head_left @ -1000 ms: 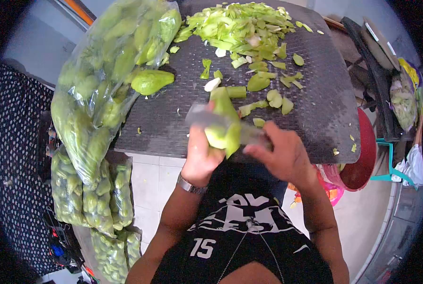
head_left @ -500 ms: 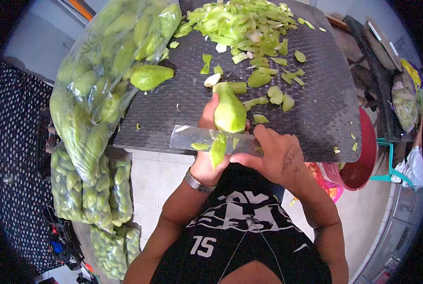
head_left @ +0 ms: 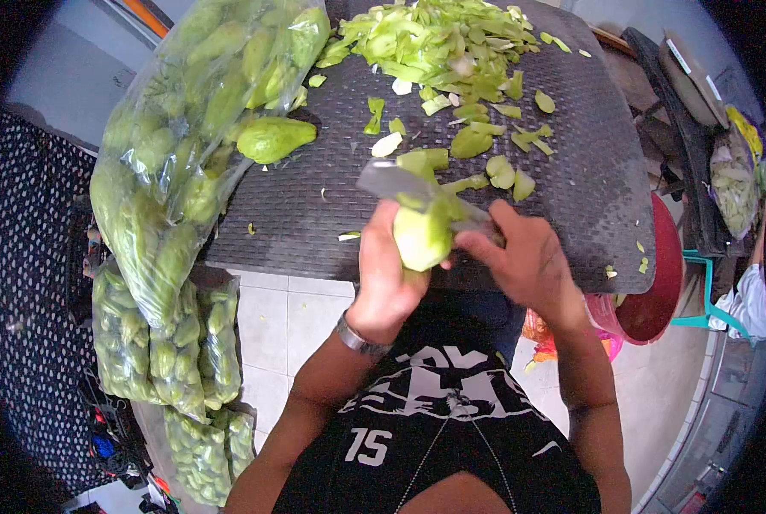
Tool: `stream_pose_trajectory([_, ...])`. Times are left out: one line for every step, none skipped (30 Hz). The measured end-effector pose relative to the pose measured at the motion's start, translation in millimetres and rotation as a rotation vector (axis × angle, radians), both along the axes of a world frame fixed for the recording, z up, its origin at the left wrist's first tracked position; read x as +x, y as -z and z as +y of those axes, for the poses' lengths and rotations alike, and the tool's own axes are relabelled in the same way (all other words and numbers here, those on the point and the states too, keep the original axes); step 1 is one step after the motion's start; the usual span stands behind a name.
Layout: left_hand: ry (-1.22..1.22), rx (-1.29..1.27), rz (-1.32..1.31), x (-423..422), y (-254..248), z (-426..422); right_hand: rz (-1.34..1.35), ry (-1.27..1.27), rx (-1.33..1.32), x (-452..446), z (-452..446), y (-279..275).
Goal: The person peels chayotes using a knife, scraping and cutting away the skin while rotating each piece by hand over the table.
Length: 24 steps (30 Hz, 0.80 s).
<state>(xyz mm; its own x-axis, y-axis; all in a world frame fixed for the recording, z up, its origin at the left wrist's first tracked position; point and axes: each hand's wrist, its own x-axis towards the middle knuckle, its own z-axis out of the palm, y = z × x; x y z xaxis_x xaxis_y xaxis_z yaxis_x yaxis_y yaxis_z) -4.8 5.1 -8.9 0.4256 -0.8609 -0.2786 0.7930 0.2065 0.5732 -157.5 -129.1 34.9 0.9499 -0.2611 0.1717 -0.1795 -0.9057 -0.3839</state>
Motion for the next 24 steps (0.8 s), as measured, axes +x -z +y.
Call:
stream_pose_trajectory([-0.052,0.007,0.048,-2,0,-3,0.085,0.085,0.165,-2,-1,-3])
stream_pose_trajectory([-0.106,0.013,0.098,-5,0,-9,0.161,0.186,0.317,-3,-1,-8])
stream_pose_trajectory([-0.161,0.021,0.15,-7,-3,-14,0.127,0.142,0.302,-1,8,-14])
stream_pose_trajectory([0.002,-0.037,0.257,0,-7,-9,0.095,0.1,0.289,-2,17,-18])
stream_pose_trajectory([0.023,-0.036,0.226,2,-10,-9,0.059,0.06,0.272,-2,21,-20])
stream_pose_trajectory([0.048,-0.035,0.194,3,-13,-9,0.067,0.067,0.26,-2,23,-21])
stream_pose_trajectory([0.071,-0.031,0.162,3,-14,-8,0.055,0.058,0.248,-3,20,-18])
stream_pose_trajectory([0.068,-0.051,0.152,3,-10,-9,0.04,0.047,0.235,-3,15,-13])
stream_pose_trajectory([0.05,-0.047,0.178,2,-12,-9,0.025,0.035,0.222,-2,11,-10])
stream_pose_trajectory([0.031,-0.043,0.204,1,-15,-10,0.042,0.033,0.213,-2,9,-11])
stream_pose_trajectory([0.013,-0.039,0.232,0,-17,-11,0.061,0.031,0.205,-2,9,-12])
stream_pose_trajectory([-0.018,-0.023,0.26,-1,-17,-11,0.081,0.029,0.195,-3,8,-13])
stream_pose_trajectory([-0.048,-0.008,0.287,-1,-17,-13,0.064,0.039,0.186,-3,4,-12])
stream_pose_trajectory([-0.079,0.01,0.316,-1,-16,-14,0.05,0.05,0.179,-2,1,-10])
stream_pose_trajectory([0.044,-0.049,0.267,1,-14,-9,0.035,0.059,0.172,-2,-3,-8])
stream_pose_trajectory([0.167,-0.107,0.215,7,-8,1,0.089,0.108,0.217,-3,-10,-5])
stream_pose_trajectory([0.29,-0.165,0.161,11,-1,7,0.142,0.157,0.263,-5,-20,-2])
stream_pose_trajectory([0.36,-0.264,0.213,13,1,6,0.193,0.204,0.305,-3,-25,-4])
stream_pose_trajectory([0.3,-0.23,0.256,14,3,3,0.152,0.139,0.299,-2,-21,-5])
stream_pose_trajectory([0.241,-0.187,0.308,11,5,1,0.118,0.078,0.303,-3,-9,-7])
stream_pose_trajectory([0.187,-0.145,0.356,6,0,-4,0.081,0.021,0.304,-5,2,-11])
stream_pose_trajectory([0.098,-0.07,0.311,-1,-9,-12,0.075,-0.012,0.242,-6,5,-13])
stream_pose_trajectory([0.101,-0.07,0.294,-1,-7,-12,0.075,0.001,0.27,-6,3,-13])
stream_pose_trajectory([0.104,-0.062,0.281,-1,-5,-9,0.077,0.015,0.306,-6,-1,-12])
